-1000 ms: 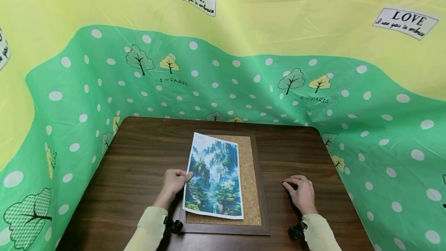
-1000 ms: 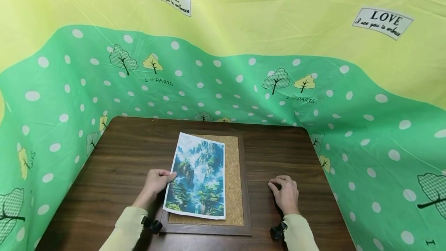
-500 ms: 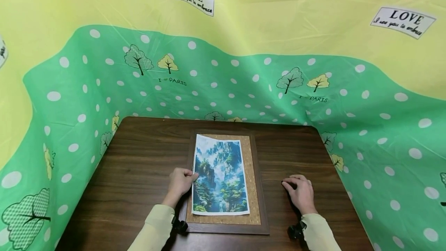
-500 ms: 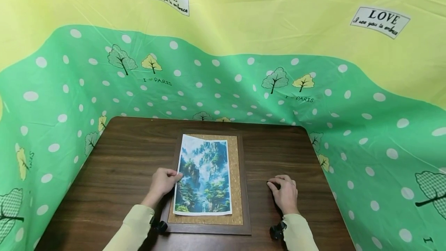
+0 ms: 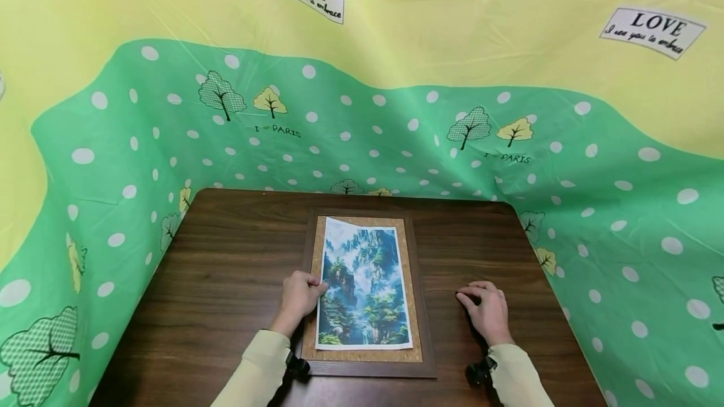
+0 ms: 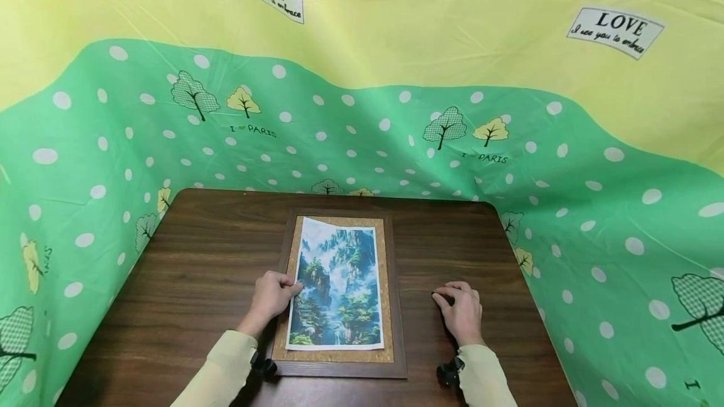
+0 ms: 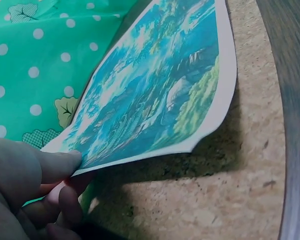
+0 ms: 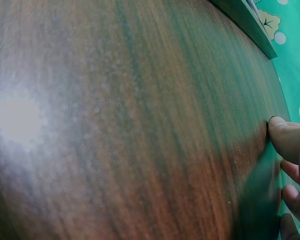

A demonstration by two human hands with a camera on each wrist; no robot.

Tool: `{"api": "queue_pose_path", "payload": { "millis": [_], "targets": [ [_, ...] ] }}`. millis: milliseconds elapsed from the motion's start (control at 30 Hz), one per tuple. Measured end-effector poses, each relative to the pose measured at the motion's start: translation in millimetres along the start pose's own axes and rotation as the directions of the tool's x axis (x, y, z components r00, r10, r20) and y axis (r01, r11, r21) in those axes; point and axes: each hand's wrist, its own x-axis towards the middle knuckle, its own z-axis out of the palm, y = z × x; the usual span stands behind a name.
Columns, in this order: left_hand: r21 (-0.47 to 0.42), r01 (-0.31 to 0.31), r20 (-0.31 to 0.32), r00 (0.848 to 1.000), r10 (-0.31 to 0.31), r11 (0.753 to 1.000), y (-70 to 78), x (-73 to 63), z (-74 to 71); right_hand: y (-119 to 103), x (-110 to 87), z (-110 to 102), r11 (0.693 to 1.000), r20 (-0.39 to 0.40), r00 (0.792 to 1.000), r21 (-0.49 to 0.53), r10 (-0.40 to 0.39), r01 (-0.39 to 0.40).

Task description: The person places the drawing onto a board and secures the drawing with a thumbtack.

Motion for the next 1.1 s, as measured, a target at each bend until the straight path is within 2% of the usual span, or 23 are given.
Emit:
{"api": "queue_pose_path", "payload": {
  "millis": [200, 600, 733, 1100],
  "targets": [
    [0.013, -0.014, -0.006, 1.000, 0.014, 1.000, -3.7, 2.0, 1.4, -5, -1.7, 0, 1.000, 0.014, 1.000, -0.011, 0.026, -0.026],
    [0.039, -0.016, -0.014, 1.000, 0.017, 0.999, 0.7, 1.7, 1.6, -8, -1.7, 0, 0.999, 0.009, 0.999, -0.001, 0.038, -0.038],
    [0.050, 0.002, -0.011, 1.000, -0.001, 0.999, 1.0, 1.4, 1.6, -11, 0.1, 1, 0.999, 0.006, 0.999, 0.033, 0.040, -0.040],
    [0.062, -0.010, -0.015, 1.000, 0.011, 0.998, -2.3, 4.0, 3.3, -32, 12.7, 4, 0.990, 0.019, 0.998, 0.127, 0.052, -0.054]
  ]
}}
